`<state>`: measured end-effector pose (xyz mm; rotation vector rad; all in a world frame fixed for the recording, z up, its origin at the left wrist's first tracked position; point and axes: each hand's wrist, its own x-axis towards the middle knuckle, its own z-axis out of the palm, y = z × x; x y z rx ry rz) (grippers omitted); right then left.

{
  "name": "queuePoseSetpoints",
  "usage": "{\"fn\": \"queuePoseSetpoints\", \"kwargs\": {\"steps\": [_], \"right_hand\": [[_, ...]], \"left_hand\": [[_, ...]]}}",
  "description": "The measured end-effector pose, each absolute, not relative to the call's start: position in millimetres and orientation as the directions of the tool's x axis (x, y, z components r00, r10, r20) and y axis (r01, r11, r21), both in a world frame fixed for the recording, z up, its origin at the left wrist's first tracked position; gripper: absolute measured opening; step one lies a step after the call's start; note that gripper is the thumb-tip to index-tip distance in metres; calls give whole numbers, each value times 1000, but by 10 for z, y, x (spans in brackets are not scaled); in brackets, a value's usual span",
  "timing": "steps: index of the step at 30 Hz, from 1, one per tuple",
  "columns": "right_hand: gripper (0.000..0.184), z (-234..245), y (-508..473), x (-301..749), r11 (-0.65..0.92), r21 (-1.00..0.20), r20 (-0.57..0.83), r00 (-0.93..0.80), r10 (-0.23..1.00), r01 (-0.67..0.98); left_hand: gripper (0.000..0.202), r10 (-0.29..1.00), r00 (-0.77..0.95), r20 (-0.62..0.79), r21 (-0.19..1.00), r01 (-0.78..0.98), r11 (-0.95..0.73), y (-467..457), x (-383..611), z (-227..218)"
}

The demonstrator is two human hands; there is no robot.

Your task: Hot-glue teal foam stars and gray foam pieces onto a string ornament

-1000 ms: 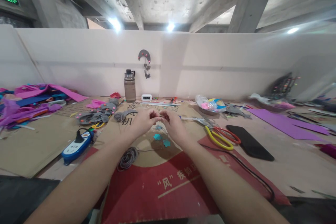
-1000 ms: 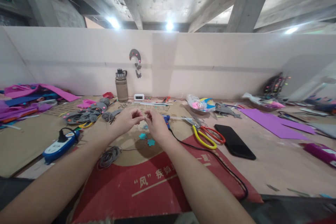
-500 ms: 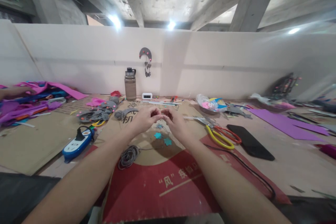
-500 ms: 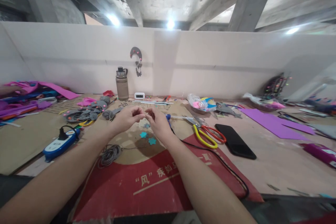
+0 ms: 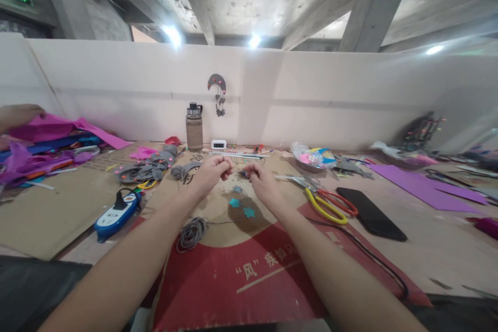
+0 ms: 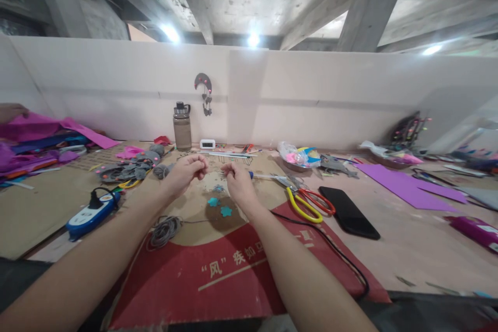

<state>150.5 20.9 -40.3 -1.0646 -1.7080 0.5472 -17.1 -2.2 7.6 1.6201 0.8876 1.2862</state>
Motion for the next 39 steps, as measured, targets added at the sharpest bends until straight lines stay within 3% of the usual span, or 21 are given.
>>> {"fn": "queuePoseSetpoints", "kwargs": {"steps": [6, 10, 12, 17, 23, 26, 28, 30, 33, 36, 39], "right_hand": [[25, -546, 235, 1462, 398, -531, 380, -210, 901, 748], [25, -551, 211, 1432, 330, -444, 294, -213, 932, 833], [18, -546, 211, 1424, 341, -433, 269, -242, 932, 834], [11, -568, 244, 1410, 346, -439, 266, -248, 932, 829], [11, -627, 296, 1400, 331, -484, 273, -220, 937, 810], [11, -606, 288, 1403, 311, -507, 290, -180, 940, 804], [10, -571, 265, 1408, 299, -522, 296, -159, 942, 799], [10, -528, 231, 1412, 309, -543, 324, -144, 935, 781], [10, -472, 171, 1414, 379, -554, 424, -141, 895, 741], [10, -431, 117, 1407, 456, -532, 497, -173, 850, 714], [9, -397, 79, 1390, 514, -521, 552, -191, 812, 681]], "left_hand": [[37, 921, 67, 383, 835, 402, -376, 49, -283, 86], [13, 888, 176, 425, 613, 665, -426, 165, -318, -14], [14, 906, 208, 368, 541, 745, -391, 205, -313, -105], [15, 922, 347, 173, 466, 795, -387, 242, -274, -333], [14, 931, 349, 110, 461, 812, -359, 266, -253, -437], [14, 934, 338, 113, 520, 781, -346, 288, -254, -434], [13, 953, 292, 85, 667, 693, -272, 290, -239, -421], [18, 971, 239, 9, 830, 540, -141, 274, -207, -398], [32, 971, 229, -66, 965, 262, 4, 228, -159, -342], [33, 958, 281, -56, 998, -6, 61, 186, -151, -272], [30, 958, 288, -17, 999, -35, 28, 168, -168, -215]]}}
